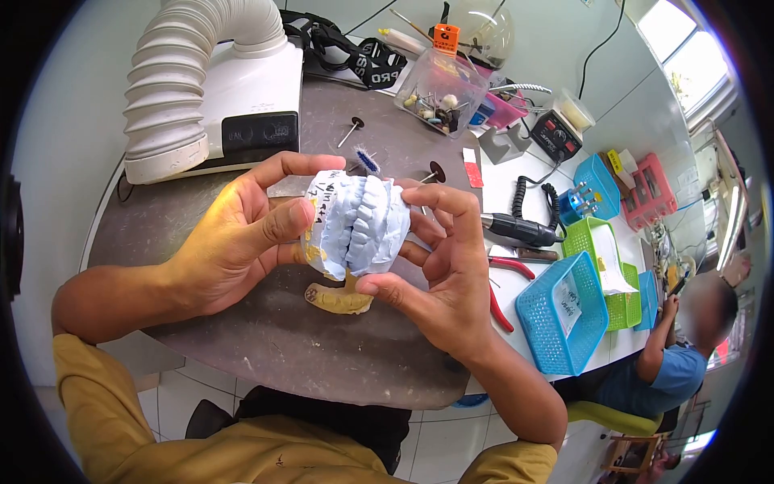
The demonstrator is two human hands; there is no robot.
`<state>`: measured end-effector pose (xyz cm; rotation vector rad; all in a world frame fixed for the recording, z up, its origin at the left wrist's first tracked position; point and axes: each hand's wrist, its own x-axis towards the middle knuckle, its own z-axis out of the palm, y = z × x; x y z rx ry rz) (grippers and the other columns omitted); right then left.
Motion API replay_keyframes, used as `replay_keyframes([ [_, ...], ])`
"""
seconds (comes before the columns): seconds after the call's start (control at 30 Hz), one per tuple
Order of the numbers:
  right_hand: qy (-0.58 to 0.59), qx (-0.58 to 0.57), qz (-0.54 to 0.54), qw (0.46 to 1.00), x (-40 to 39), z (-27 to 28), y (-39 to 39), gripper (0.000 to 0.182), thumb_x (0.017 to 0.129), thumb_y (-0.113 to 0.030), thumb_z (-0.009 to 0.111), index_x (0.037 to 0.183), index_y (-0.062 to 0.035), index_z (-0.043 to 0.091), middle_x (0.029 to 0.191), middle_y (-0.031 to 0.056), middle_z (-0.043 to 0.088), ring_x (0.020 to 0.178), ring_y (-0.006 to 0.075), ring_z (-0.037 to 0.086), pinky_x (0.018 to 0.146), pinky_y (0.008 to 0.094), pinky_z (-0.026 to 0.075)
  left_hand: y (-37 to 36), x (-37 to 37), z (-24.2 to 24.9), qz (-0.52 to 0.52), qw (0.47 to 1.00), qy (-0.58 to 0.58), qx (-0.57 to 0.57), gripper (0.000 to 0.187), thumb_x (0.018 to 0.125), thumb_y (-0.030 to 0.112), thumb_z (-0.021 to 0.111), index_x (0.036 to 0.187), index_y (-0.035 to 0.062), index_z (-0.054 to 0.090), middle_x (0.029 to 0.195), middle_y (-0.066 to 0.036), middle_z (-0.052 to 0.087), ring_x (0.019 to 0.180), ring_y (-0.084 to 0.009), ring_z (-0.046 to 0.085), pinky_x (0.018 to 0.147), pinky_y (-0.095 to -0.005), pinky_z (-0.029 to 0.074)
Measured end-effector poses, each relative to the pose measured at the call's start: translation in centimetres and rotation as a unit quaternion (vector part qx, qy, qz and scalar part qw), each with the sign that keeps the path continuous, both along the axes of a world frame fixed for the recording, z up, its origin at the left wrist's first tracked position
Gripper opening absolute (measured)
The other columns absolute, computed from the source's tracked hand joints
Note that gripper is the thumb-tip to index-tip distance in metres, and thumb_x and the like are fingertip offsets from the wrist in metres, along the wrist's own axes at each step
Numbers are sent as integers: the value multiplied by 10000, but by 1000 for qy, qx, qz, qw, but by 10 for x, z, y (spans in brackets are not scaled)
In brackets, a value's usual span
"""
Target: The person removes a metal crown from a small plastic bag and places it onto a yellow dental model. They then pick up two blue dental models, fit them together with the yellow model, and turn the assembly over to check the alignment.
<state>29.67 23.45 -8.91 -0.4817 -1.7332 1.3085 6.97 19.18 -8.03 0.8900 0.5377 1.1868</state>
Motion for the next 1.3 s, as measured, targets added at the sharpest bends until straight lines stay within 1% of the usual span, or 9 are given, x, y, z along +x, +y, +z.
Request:
replay_keyframes([
  [0.03,5,15,4,1000,-1,-2,1,781,757,-22,863,1342,-59,347,1402,196,410,1349,311,485,1080,435,517,0,-1,1,1,1000,0,1,590,978,192,681,1435,0,360,1190,-176,677,1018,-225,713,959,-351,572],
  [0.1,9,31,8,999,0,-5,4,795,747,-16,869,1341,-63,342,1413,202,402,1362,319,475,1093,440,505,0,-4,2,-26,999,32,20,679,962,281,697,1486,35,342,1294,-126,627,1172,-184,634,1030,-359,522],
  [0.27,-24,139,12,990,4,-6,9,832,733,-3,871,1372,-70,343,1481,238,366,1384,340,456,1126,446,467,-1,-6,0,-16,998,55,18,734,948,287,719,1506,20,326,1260,-130,665,1169,-177,635,1025,-347,503],
  [0.47,-29,188,25,981,9,-5,14,810,739,-9,869,1384,-59,381,1487,261,380,1387,335,457,1123,440,464,-1,-6,4,-41,996,75,35,802,919,310,758,1517,7,318,1223,-138,695,1144,-161,636,1057,-337,448],
  [0.9,-27,212,25,976,15,-7,14,774,736,-23,872,1382,-22,445,1495,291,388,1362,353,490,1122,461,458,-2,-8,10,-51,990,123,49,833,894,264,785,1539,19,318,1254,-145,683,1183,-168,626,1070,-342,450],
  [1.07,4,133,64,989,16,-10,14,771,748,-19,862,1396,5,446,1504,304,384,1365,353,485,1124,461,452,-2,-9,6,-53,989,128,42,808,919,266,756,1535,-6,309,1238,-143,687,1174,-167,630,1060,-337,463],
  [1.2,-26,116,41,992,17,-8,12,823,745,-55,874,1434,33,432,1497,276,415,1363,323,489,1122,442,452,0,-7,-1,-55,993,100,30,779,944,268,725,1527,-31,303,1220,-138,690,1160,-167,636,1046,-338,486],
  [1.23,-27,108,30,993,16,-9,11,852,744,-74,879,1457,36,424,1485,242,449,1334,301,522,1112,430,464,1,-8,-3,-63,993,97,25,770,942,294,724,1516,-28,324,1268,-149,660,1169,-181,637,1031,-356,511],
  [1.3,-44,96,26,994,17,-7,10,853,749,-80,876,1464,34,424,1479,224,464,1315,290,539,1100,422,475,1,-8,-4,-65,993,98,8,764,942,315,720,1509,-26,339,1297,-152,639,1173,-190,638,1022,-368,522],
])
